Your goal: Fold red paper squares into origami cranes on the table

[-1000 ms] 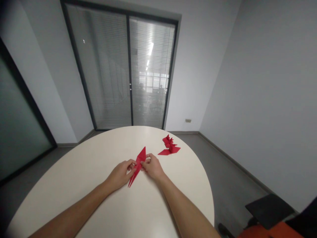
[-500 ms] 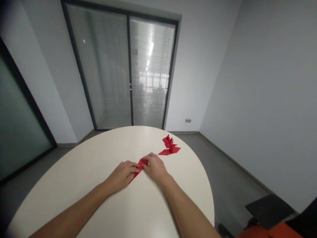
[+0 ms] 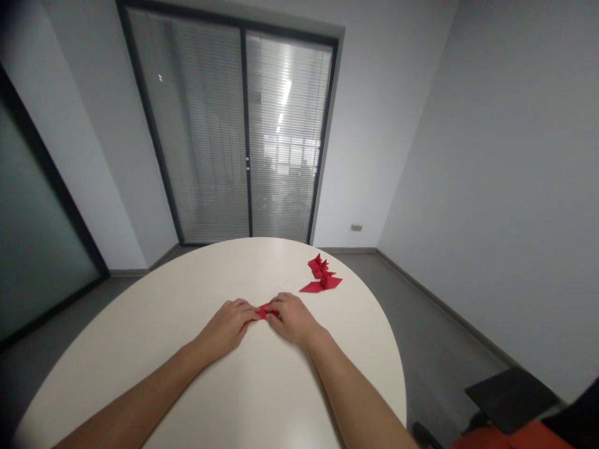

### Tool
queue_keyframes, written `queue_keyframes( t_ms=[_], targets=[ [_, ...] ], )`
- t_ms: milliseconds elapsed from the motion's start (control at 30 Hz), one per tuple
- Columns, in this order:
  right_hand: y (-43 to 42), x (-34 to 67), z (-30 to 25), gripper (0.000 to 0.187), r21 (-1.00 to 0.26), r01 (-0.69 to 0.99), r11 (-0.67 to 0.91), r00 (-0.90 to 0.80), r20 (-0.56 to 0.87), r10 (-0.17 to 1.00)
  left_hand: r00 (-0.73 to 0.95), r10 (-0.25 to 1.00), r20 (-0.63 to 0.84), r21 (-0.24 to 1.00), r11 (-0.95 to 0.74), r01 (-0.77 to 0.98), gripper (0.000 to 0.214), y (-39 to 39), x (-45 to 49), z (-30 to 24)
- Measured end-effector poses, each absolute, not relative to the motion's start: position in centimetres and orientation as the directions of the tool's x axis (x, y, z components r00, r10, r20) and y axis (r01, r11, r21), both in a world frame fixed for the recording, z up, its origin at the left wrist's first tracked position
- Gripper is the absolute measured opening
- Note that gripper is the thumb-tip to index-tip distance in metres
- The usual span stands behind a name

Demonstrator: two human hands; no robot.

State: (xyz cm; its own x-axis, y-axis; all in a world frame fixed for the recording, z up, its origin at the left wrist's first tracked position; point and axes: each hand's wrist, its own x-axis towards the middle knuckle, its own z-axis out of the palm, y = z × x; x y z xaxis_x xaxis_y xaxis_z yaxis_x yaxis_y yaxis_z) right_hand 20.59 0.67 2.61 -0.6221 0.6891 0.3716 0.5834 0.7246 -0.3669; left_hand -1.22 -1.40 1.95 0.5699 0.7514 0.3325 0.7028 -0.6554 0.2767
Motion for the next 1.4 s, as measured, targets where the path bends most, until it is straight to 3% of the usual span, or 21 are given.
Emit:
queue_keyframes(
  t_ms=[367, 733, 1067, 1400],
  targets=[
    [0.1, 20.7, 3.4, 0.022, -0.383, 0.550, 0.742, -0.695, 0.283, 0.661, 0.531, 0.784, 0.321, 0.222, -0.608, 0.763, 0.040, -0.6, -1.9, 0.6],
    [0.2, 20.9, 2.9, 0.051, -0.431, 0.495, 0.754, -0.693, 0.328, 0.642, 0.589, 0.723, 0.361, 0.410, -0.690, 0.596, 0.044, -0.3, -2.8, 0.3],
    [0.7, 21.2, 2.3, 0.037, -0.447, 0.500, 0.742, -0.680, 0.327, 0.656, 0.637, 0.680, 0.362, 0.354, -0.733, 0.581, 0.046, -0.3, -3.2, 0.1],
    [0.8, 21.4, 2.2, 0.035, -0.450, 0.494, 0.744, -0.682, 0.330, 0.653, 0.622, 0.695, 0.361, 0.388, -0.718, 0.578, 0.037, -0.7, -3.3, 0.8]
  ],
)
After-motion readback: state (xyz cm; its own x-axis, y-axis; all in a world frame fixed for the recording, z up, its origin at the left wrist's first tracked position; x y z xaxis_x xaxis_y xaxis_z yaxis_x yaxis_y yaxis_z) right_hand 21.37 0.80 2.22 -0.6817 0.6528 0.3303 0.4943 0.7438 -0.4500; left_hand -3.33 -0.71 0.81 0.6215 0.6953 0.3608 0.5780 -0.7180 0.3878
